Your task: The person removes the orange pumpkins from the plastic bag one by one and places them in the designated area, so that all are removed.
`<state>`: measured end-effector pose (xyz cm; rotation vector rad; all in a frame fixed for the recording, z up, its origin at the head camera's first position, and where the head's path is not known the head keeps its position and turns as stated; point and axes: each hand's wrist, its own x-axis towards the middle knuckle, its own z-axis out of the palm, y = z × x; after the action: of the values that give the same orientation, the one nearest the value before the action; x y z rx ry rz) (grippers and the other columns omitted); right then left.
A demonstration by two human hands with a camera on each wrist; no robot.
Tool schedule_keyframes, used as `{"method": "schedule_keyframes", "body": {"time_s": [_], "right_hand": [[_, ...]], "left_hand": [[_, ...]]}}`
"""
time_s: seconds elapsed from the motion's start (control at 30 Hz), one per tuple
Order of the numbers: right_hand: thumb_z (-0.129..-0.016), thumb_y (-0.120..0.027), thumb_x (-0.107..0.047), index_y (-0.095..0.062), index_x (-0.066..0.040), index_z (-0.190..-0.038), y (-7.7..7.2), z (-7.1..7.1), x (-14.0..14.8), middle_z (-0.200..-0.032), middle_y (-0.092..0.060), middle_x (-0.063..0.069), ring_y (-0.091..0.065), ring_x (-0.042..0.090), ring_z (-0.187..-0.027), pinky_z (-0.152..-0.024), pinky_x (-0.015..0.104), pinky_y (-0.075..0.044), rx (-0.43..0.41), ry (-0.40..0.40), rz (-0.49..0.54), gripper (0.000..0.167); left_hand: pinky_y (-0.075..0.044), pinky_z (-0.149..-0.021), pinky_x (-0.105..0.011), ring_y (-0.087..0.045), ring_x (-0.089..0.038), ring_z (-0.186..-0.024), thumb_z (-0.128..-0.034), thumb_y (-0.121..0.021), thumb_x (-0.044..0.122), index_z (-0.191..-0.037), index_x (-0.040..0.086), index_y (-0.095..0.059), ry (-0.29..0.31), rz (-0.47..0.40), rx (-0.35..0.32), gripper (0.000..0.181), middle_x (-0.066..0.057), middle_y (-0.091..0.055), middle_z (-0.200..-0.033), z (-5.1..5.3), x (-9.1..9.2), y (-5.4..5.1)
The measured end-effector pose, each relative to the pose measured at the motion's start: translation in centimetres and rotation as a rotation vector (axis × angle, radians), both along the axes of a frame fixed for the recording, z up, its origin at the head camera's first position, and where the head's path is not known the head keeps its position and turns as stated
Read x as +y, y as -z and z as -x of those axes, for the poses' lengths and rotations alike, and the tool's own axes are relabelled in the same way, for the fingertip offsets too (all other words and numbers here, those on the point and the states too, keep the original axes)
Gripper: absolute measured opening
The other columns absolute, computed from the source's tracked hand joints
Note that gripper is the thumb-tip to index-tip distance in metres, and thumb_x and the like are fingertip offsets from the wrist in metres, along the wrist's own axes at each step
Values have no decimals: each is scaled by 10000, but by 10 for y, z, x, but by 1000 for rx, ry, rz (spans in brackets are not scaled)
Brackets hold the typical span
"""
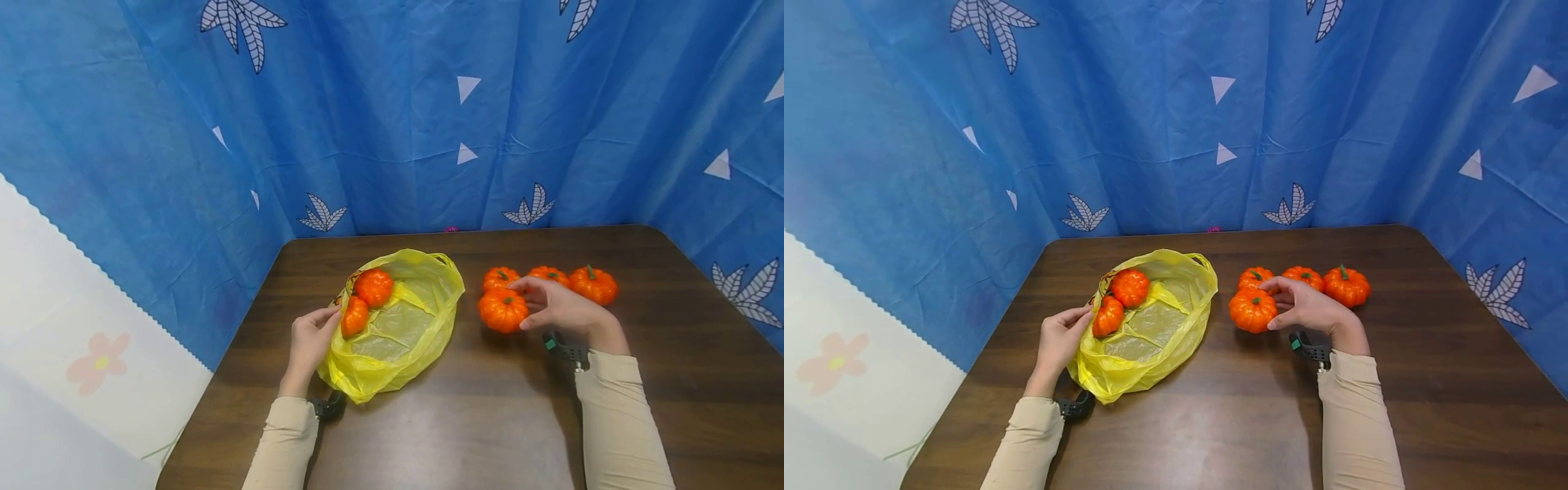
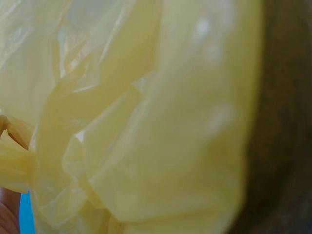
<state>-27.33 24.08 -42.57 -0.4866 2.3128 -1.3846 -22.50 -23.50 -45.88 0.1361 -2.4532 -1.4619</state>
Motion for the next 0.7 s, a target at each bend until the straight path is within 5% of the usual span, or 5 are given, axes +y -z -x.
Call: {"method": "schedule_keyframes", "body": {"time_s": [0.37,0.7], "right_hand": [[-829,-814,-215,-451,-51,-1408,4,3,3,-1490,-452,220,-414,496,-1383,-1097,586,-439,56,-50,-36,703],[-832,-812,-218,-450,-45,-1412,3,0,5,-1472,-466,225,-492,457,-1306,-1014,514,-540,33,-49,-62,705]], "left_hand": [[-605,-895,-360,-706,-260,-1030,-942,-703,180,-1118,62,-769,7,-6,0,221,-133,-748,-1143,-1,0,-1],[-597,-917,-380,-702,-266,-1048,-942,-702,172,-1127,62,-765,7,-1,-7,225,-134,-746,-1152,-1,0,-1]]}}
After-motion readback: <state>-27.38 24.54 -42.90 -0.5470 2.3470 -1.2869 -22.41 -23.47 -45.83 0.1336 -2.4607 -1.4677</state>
